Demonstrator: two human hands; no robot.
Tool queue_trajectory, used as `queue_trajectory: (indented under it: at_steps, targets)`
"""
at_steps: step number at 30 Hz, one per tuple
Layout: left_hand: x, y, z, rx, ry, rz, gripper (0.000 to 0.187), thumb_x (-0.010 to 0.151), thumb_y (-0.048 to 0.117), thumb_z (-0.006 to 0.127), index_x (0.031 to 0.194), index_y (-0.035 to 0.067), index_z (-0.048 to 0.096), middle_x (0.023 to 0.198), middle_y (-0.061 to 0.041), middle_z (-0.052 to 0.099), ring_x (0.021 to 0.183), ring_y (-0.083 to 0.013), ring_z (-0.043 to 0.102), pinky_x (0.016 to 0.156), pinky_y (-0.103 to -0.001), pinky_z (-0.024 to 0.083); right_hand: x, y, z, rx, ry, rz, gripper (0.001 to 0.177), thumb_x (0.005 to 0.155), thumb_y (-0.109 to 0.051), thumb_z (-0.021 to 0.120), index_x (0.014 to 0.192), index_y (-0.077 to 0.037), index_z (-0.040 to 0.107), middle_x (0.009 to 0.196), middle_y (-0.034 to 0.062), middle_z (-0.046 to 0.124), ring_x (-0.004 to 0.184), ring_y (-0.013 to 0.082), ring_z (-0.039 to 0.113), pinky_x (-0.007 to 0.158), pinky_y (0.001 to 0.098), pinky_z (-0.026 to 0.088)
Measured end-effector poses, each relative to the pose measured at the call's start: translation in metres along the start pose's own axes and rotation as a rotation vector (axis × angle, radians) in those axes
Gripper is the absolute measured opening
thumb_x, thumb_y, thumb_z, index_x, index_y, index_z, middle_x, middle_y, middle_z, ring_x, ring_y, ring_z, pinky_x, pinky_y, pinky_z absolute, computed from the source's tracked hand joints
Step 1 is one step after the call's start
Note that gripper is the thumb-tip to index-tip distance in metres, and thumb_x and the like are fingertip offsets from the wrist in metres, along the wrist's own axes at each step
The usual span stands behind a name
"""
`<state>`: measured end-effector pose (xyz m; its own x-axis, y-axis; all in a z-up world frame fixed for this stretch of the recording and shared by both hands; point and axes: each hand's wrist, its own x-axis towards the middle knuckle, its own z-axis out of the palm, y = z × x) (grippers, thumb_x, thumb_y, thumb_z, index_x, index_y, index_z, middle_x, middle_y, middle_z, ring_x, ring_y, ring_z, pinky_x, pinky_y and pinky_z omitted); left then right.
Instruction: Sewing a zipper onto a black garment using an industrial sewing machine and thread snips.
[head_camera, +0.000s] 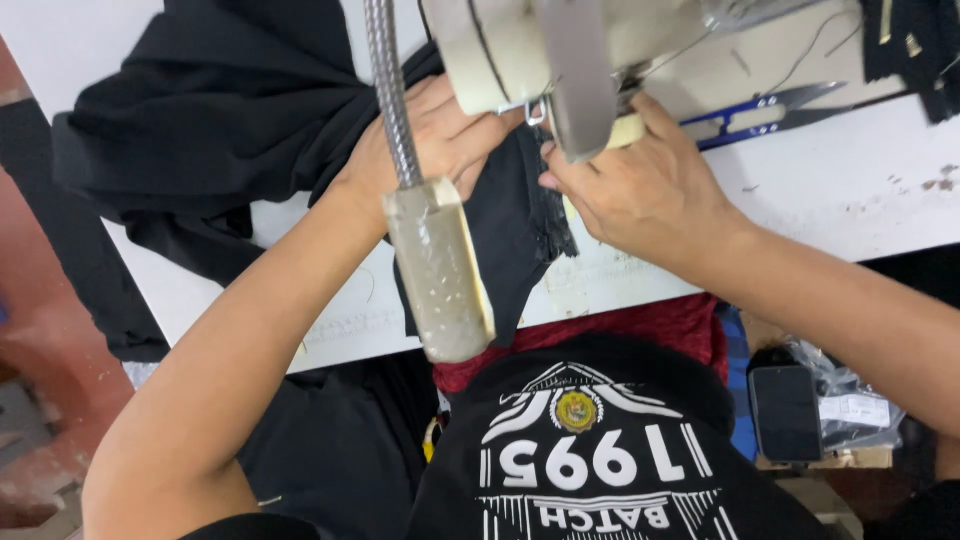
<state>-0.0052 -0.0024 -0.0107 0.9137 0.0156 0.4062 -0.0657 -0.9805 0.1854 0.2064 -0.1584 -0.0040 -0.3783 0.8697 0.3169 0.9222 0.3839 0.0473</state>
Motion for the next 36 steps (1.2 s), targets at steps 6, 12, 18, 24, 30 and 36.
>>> queue_trajectory:
  at_steps: [6, 12, 18, 24, 30, 36]
  targets:
    - [-0.002, -0.002, 0.007, 0.143, -0.04, 0.022, 0.029, 0.085, -0.006, 0.062, 0.113, 0.002, 0.068, 0.105, -0.012, 0.065, 0.09, -0.0311, 0.064, 0.077, -0.041, 0.056, 0.002, 0.007, -0.009, -0.063, 0.044, -0.025, 0.018, 0.109, -0.035, 0.071, 0.119, -0.02, 0.072, 0.126, 0.0006, 0.07, 0.092, 0.0214, 0.066, 0.106, 0.0381, 0.05]
    - [-0.007, -0.007, 0.012, 0.198, -0.074, 0.055, 0.026, 0.085, -0.003, 0.065, 0.111, 0.003, 0.068, 0.099, -0.008, 0.065, 0.087, -0.0283, 0.065, 0.08, -0.04, 0.056, -0.004, 0.005, -0.004, -0.108, -0.057, 0.0, 0.044, 0.1, -0.032, 0.074, 0.142, -0.026, 0.065, 0.121, -0.0006, 0.069, 0.083, 0.0265, 0.07, 0.108, 0.0434, 0.049]
    - [-0.005, -0.011, 0.008, 0.181, -0.005, 0.084, 0.021, 0.092, -0.003, 0.071, 0.113, 0.0, 0.072, 0.099, -0.014, 0.069, 0.091, -0.032, 0.069, 0.098, -0.045, 0.058, -0.004, 0.003, 0.003, -0.098, -0.048, 0.027, 0.019, 0.106, -0.043, 0.075, 0.116, -0.027, 0.073, 0.09, -0.0048, 0.063, 0.075, 0.0296, 0.066, 0.11, 0.0445, 0.048]
    - [-0.012, -0.015, 0.014, 0.151, -0.084, 0.025, 0.032, 0.084, -0.007, 0.072, 0.115, 0.003, 0.07, 0.101, -0.011, 0.06, 0.091, -0.0323, 0.061, 0.073, -0.041, 0.048, -0.003, 0.002, 0.006, -0.157, -0.003, 0.045, 0.021, 0.11, -0.05, 0.074, 0.117, -0.031, 0.078, 0.094, -0.0053, 0.069, 0.083, 0.0225, 0.066, 0.112, 0.0439, 0.047]
    - [-0.005, -0.002, 0.005, 0.247, -0.072, -0.073, 0.032, 0.088, -0.001, 0.067, 0.119, 0.005, 0.072, 0.11, -0.01, 0.065, 0.096, -0.0323, 0.063, 0.08, -0.04, 0.051, -0.006, 0.001, 0.01, -0.229, 0.032, 0.04, 0.028, 0.115, -0.053, 0.069, 0.132, -0.033, 0.076, 0.142, -0.0023, 0.068, 0.093, 0.0269, 0.07, 0.115, 0.0453, 0.041]
    - [0.016, 0.048, -0.006, 0.134, 0.036, -0.258, 0.03, 0.085, -0.003, 0.065, 0.114, 0.002, 0.071, 0.116, -0.013, 0.066, 0.1, -0.0342, 0.062, 0.081, -0.045, 0.053, -0.015, 0.004, 0.015, -0.017, 0.119, 0.123, 0.04, 0.107, -0.047, 0.083, 0.13, -0.015, 0.079, 0.117, 0.0049, 0.069, 0.117, 0.0316, 0.056, 0.119, 0.0527, 0.04]
